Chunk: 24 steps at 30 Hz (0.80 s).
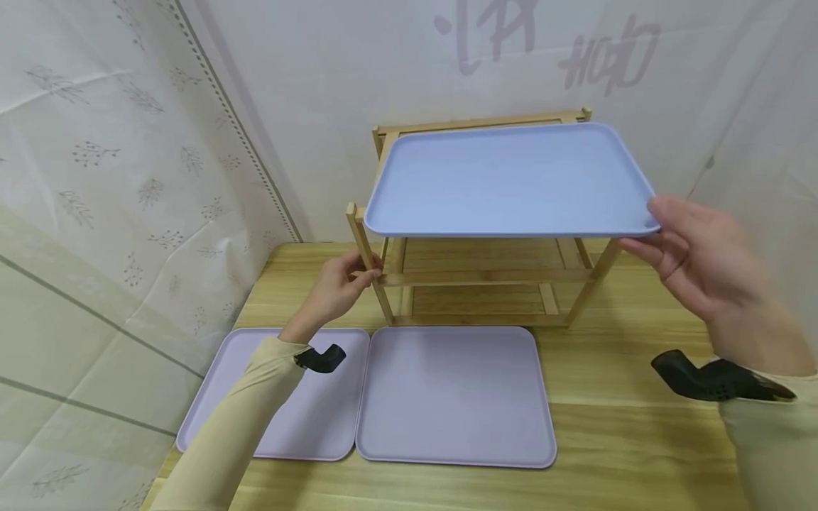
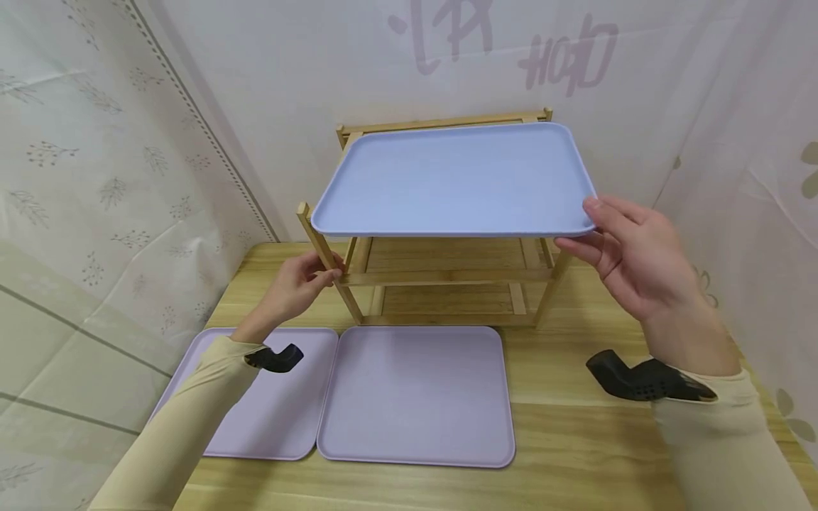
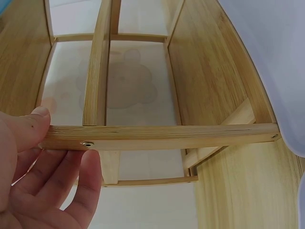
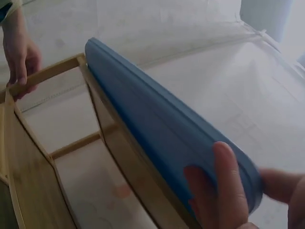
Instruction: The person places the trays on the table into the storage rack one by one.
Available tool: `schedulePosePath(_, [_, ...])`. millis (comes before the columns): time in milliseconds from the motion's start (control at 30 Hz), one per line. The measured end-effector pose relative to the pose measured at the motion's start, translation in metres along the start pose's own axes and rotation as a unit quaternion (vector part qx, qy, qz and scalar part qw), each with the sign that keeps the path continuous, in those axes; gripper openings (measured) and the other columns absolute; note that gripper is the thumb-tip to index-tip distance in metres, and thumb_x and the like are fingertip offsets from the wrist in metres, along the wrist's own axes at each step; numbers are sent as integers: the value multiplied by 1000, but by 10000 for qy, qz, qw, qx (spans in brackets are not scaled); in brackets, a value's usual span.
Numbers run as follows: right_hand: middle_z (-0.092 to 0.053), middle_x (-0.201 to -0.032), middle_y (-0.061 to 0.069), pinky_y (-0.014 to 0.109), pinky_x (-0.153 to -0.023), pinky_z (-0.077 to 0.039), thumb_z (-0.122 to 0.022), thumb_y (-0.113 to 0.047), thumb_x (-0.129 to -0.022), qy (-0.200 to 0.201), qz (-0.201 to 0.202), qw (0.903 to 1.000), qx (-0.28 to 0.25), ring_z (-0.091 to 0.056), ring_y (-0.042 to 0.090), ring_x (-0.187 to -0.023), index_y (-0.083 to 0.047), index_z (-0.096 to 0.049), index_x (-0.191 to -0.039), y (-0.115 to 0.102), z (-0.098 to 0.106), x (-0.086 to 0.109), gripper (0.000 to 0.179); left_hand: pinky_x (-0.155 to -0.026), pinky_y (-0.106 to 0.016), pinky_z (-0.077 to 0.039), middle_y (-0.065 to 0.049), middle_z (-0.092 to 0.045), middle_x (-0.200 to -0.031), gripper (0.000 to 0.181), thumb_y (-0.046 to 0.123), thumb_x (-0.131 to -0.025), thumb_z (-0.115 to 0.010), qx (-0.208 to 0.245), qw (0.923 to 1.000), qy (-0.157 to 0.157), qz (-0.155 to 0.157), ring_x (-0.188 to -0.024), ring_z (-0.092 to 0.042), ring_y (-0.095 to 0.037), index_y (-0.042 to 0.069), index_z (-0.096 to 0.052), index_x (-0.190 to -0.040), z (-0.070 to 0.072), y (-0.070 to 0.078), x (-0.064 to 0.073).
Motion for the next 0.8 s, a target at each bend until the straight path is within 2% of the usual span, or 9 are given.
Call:
schedulePosePath(167, [-64, -124, 22, 38, -85, -56, -36, 23, -92, -370, 457, 9869, 1500, -69, 29, -101, 9, -43, -139, -5, -10, 6, 50, -80, -37, -57, -16, -68, -110, 15, 9, -95, -60, -49, 10000, -12, -10, -101, -65, -27, 3, -63, -108, -2, 0, 0])
schedulePosePath(300, [-68, -116, 14, 34, -74, -59, -49, 23, -87, 188, 944, 9602, 2623, -73, 24, -88, 5, -47, -137, -13, -7, 11, 54, -81, -38, -57, -16, -68, -110, 15, 10, -95, -60, -48, 10000, -9, 6, -101, -65, -27, 3, -63, -108, -2, -1, 0])
schedulePosePath(367, [-72, -105, 2, 25, -68, -59, -59, 13, -87, 691, 1208, 9103, 3899, -73, 15, -78, 4, -55, -130, -20, -8, 14, 44, -81, -38, -57, -15, -68, -110, 15, 10, -95, -60, -54, 10000, -8, 17, -101, -65, -26, 3, -63, -108, -2, 0, 0])
schedulePosePath(400, [-72, -99, -7, 20, -64, -57, -64, 6, -87, 954, 1327, 8707, 4639, -71, 8, -73, 3, -60, -124, -24, -9, 16, 37, -81, -37, -57, -14, -68, -109, 15, 10, -94, -60, -58, 10000, -2, 23, -101, -65, -25, 3, -63, -108, -2, 0, 0])
schedulePosePath(500, [-64, -88, -20, 6, -58, -44, -74, -16, -85, 1619, 1535, 7089, 6691, -57, -12, -66, -1, -69, -109, -33, -19, 20, 28, -80, -36, -57, -12, -69, -107, 14, 10, -94, -61, -74, 10000, 33, 57, -99, -66, -23, 4, -63, -107, 0, -1, 0])
schedulePosePath(533, [-61, -88, -19, 5, -57, -40, -75, -21, -85, 1737, 1557, 6655, 7090, -51, -16, -65, -3, -71, -106, -35, -22, 20, 29, -80, -36, -57, -12, -69, -106, 14, 9, -94, -61, -67, 10000, 40, 58, -99, -66, -23, 4, -63, -107, 0, -1, 0])
schedulePosePath(567, [-59, -90, -12, 4, -59, -36, -76, -24, -84, 1806, 1612, 6385, 7306, -46, -18, -68, -4, -71, -103, -35, -24, 20, 29, -80, -36, -57, -12, -69, -106, 14, 9, -94, -61, -58, 10000, 52, 59, -98, -66, -23, 4, -63, -107, 0, -1, 0])
schedulePosePath(633, [-53, -94, 4, 4, -64, -31, -76, -25, -84, 1796, 1834, 6028, 7554, -37, -17, -78, -2, -72, -98, -35, -31, 19, 28, -80, -37, -57, -12, -69, -105, 13, 9, -94, -61, -48, 10000, 57, 65, -98, -66, -23, 5, -64, -106, 1, -1, 1])
schedulePosePath(800, [-53, -98, 17, 17, -76, -26, -77, -20, -82, 1754, 2378, 5852, 7551, -30, -5, -88, 3, -69, -88, -34, -38, 12, 26, -82, -38, -58, -12, -69, -108, 14, 10, -94, -60, -92, 9999, 42, 78, -100, -66, -24, 5, -64, -107, 0, 0, 0])
Point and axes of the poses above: each hand's wrist, its own x-axis away from the middle knuckle, its own z-axis out of the back of the hand, y = z × x, the point moved 9 cm from there along -x, towards the middle knuckle
